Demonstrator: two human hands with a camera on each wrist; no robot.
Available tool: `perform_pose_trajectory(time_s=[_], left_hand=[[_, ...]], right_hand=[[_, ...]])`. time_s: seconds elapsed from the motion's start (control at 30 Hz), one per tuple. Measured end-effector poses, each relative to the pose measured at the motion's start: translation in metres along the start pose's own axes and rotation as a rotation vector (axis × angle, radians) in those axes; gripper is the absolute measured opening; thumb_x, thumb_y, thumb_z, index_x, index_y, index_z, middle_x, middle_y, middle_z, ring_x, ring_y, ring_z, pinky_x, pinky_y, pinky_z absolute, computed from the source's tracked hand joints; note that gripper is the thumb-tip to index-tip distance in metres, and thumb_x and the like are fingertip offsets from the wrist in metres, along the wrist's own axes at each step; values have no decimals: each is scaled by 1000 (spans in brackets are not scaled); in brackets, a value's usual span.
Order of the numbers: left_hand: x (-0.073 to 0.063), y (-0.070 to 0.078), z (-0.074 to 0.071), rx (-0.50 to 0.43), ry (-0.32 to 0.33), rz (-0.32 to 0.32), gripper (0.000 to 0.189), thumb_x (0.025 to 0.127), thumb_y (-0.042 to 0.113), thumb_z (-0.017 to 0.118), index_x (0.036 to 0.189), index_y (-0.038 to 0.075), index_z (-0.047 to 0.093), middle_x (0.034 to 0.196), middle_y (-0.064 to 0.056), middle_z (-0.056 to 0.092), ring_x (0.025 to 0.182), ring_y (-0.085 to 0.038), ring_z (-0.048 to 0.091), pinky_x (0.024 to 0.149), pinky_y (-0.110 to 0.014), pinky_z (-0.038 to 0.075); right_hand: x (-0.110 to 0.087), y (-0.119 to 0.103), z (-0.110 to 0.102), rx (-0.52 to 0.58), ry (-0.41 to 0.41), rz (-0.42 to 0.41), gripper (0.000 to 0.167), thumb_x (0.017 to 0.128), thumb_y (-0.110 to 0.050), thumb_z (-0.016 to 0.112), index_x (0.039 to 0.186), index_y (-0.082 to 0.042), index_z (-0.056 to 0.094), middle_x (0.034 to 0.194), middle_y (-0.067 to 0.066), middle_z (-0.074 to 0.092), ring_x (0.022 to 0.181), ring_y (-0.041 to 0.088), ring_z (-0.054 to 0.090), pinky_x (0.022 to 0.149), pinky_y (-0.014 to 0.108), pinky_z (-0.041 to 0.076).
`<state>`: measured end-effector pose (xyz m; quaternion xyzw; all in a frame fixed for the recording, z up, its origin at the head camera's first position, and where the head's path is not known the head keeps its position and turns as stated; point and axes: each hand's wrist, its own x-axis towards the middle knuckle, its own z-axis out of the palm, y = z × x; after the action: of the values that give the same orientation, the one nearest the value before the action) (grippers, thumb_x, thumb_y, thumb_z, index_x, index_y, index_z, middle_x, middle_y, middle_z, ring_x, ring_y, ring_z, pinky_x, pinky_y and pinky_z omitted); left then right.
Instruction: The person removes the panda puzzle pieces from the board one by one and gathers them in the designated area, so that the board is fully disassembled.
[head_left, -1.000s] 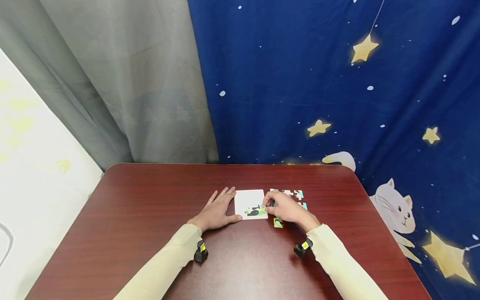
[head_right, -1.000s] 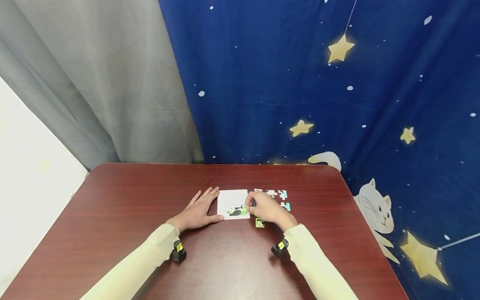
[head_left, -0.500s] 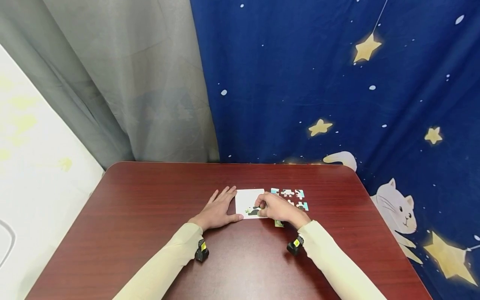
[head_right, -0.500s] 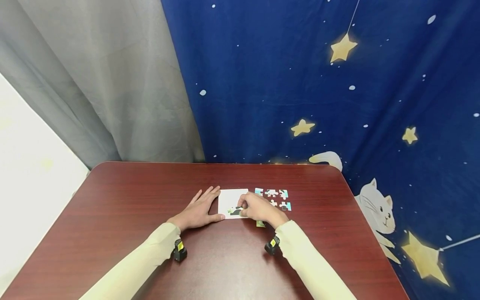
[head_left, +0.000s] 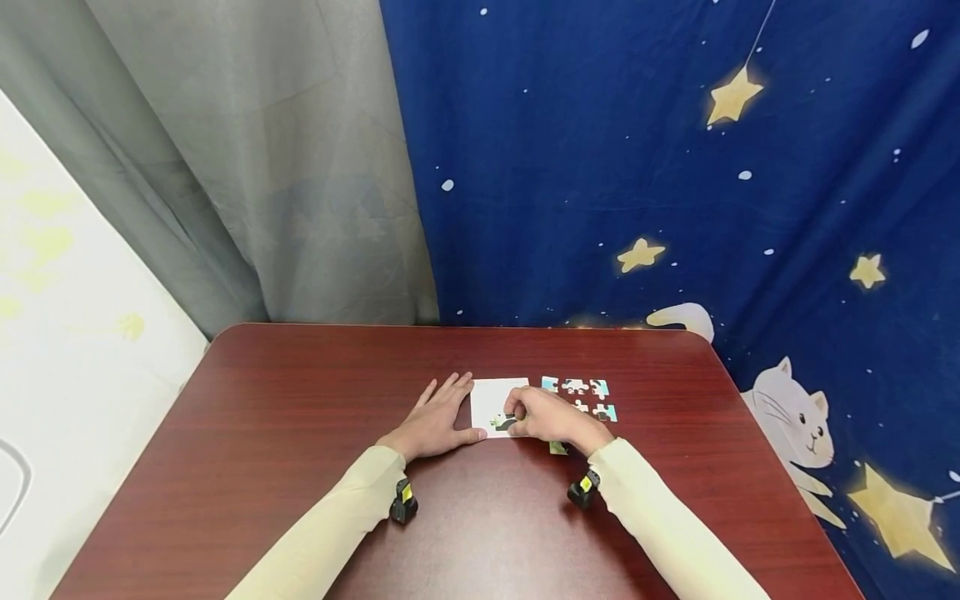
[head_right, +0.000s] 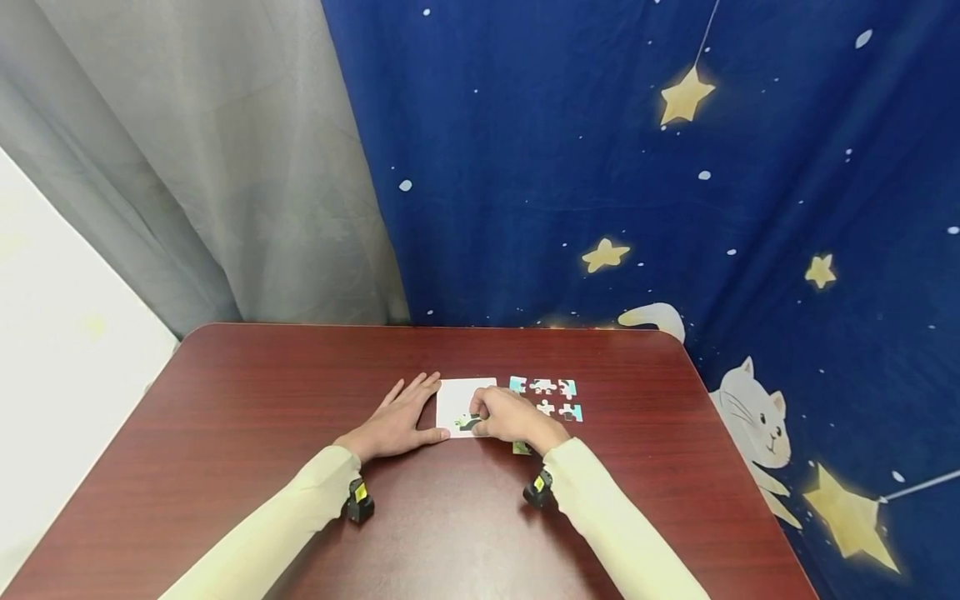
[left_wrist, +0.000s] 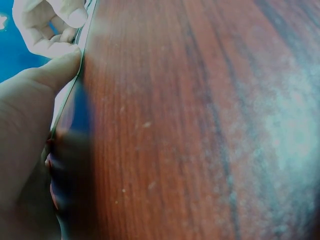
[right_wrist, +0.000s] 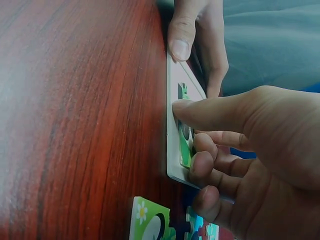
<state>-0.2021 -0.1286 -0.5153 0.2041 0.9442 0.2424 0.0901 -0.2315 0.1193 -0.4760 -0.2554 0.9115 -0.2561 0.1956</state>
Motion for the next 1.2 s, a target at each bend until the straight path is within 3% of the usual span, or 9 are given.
perform_pose_trajectory(time_s=[0.2,0.37,0.8,1.2], left_hand=[[2,-4,3,-11,1,-4,101,96,63,69,169,8,28,181,-6,21,170,-28,12,138,-58,4],[3,-7,7,-16,-1,-6,102,95,64,69,170,8,27,181,-5,20,170,-27,12,138,-57,4],[-2,0,1,-32,39,43,99,96,61,69,166,2,33,177,-15,27,167,-38,20,134,-64,10],[-1,0,1,-18,24,14,99,95,59,71,167,3,32,179,-11,25,168,-34,17,136,-61,8]], right_hand=[[3,0,0,8,-17,6,23,91,-12,83,108,-11,68,92,-1,65,78,13,57,74,29,49],[1,-2,1,16,-13,4,23,92,-10,82,108,-10,65,93,0,65,80,12,57,76,29,50],[2,-1,2,11,49,-19,25,86,-7,85,98,-13,63,93,0,64,80,14,55,77,30,47],[-2,8,-7,223,26,-129,8,95,-7,76,95,-8,68,85,1,67,62,7,52,58,23,45]])
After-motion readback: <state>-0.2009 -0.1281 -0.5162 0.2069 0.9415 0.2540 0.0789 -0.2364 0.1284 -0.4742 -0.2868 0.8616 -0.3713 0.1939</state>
